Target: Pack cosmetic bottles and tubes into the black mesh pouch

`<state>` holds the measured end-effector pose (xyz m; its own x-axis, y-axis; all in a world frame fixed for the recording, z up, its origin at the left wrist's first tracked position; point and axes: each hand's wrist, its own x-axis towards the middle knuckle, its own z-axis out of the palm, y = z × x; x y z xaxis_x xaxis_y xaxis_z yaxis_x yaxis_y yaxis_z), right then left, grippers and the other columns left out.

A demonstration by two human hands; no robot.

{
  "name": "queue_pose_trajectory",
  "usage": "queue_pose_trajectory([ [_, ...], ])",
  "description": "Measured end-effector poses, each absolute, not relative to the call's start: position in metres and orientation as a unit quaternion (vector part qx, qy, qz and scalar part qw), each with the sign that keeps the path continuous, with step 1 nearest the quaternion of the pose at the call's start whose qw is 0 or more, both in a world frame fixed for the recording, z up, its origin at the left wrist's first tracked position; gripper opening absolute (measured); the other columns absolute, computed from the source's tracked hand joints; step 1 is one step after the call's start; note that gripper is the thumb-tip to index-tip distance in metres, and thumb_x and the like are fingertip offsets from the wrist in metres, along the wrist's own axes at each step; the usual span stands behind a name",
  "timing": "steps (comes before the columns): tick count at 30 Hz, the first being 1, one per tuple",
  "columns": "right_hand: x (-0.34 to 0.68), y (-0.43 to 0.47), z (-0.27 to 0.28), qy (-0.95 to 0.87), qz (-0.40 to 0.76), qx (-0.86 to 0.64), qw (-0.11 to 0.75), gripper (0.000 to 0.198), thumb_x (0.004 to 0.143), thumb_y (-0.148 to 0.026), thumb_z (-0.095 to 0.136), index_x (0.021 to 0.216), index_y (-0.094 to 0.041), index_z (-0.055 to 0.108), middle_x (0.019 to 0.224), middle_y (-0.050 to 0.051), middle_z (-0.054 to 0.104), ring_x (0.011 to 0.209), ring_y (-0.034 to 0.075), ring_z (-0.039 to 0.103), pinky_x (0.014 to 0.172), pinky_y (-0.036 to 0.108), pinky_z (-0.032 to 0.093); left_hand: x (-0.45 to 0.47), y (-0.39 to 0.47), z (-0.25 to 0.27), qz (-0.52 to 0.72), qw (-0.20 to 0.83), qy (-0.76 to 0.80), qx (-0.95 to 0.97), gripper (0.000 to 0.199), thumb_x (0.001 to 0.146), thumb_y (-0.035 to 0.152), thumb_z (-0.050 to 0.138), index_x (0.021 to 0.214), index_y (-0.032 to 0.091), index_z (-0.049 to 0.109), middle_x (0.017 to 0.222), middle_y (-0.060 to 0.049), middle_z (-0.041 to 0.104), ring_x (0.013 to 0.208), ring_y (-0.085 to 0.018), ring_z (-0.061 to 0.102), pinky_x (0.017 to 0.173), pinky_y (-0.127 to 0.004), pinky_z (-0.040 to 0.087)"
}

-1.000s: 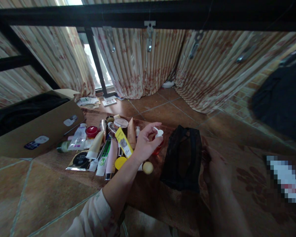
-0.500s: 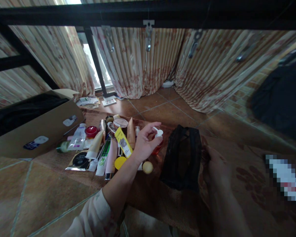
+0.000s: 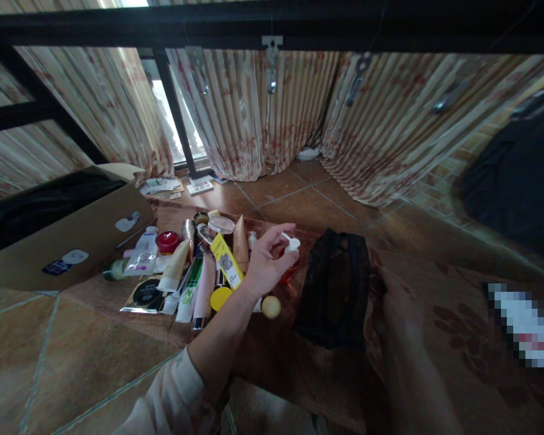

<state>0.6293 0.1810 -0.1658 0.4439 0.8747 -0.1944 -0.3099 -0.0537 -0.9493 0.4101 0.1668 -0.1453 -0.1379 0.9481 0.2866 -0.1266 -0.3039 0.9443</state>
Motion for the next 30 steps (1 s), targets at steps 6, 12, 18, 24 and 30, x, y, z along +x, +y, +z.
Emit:
queue_pose_trajectory([
  [6, 0.629, 0.182, -0.166, -0.241, 0.465, -0.562, 0.64, 0.009, 0.065, -0.023, 0.072, 0.066, -0.016, 0.068, 0.069, 0.0, 0.066, 0.056, 0.008, 0.058, 0.05, 0.018, 0.046, 0.41, 0.166, -0.145, 0.632, 0.433, 0.402, 0.501, 0.047, 0.072, 0.02, 0.07, 0.117, 0.02, 0.058, 0.084, -0.001, 0.063, 0.074, -0.011, 0.054, 0.073, -0.025, 0.042],
  [12, 0.63, 0.181, -0.167, -0.243, 0.464, -0.566, 0.636, 0.009, 0.067, -0.025, 0.07, 0.069, -0.016, 0.07, 0.07, 0.001, 0.067, 0.058, 0.009, 0.059, 0.05, 0.019, 0.045, 0.409, 0.165, -0.143, 0.621, 0.419, 0.401, 0.528, 0.051, 0.072, 0.024, 0.072, 0.12, 0.02, 0.055, 0.093, -0.003, 0.064, 0.08, -0.013, 0.057, 0.077, -0.027, 0.044],
  [18, 0.63, 0.181, -0.167, -0.246, 0.465, -0.559, 0.641, 0.009, 0.065, -0.025, 0.071, 0.067, -0.016, 0.069, 0.069, 0.0, 0.066, 0.056, 0.008, 0.059, 0.05, 0.018, 0.046, 0.411, 0.164, -0.148, 0.585, 0.436, 0.415, 0.543, 0.081, 0.068, 0.025, 0.077, 0.138, 0.022, 0.037, 0.111, -0.007, 0.059, 0.089, -0.018, 0.056, 0.084, -0.034, 0.045],
  [24, 0.632, 0.182, -0.168, -0.246, 0.465, -0.554, 0.645, 0.013, 0.063, -0.027, 0.073, 0.068, -0.016, 0.069, 0.07, 0.001, 0.067, 0.056, 0.008, 0.059, 0.048, 0.018, 0.046, 0.408, 0.167, -0.155, 0.488, 0.464, 0.464, 0.576, 0.105, 0.062, 0.022, 0.079, 0.148, 0.019, 0.018, 0.12, -0.009, 0.053, 0.103, -0.023, 0.053, 0.098, -0.039, 0.039],
  [30, 0.632, 0.183, -0.169, -0.245, 0.468, -0.554, 0.644, 0.011, 0.065, -0.025, 0.072, 0.067, -0.016, 0.068, 0.069, 0.0, 0.066, 0.055, 0.008, 0.059, 0.049, 0.017, 0.046, 0.402, 0.171, -0.166, 0.451, 0.48, 0.485, 0.575, 0.101, 0.059, 0.008, 0.07, 0.146, 0.017, 0.019, 0.113, -0.007, 0.056, 0.099, -0.021, 0.056, 0.091, -0.035, 0.042],
])
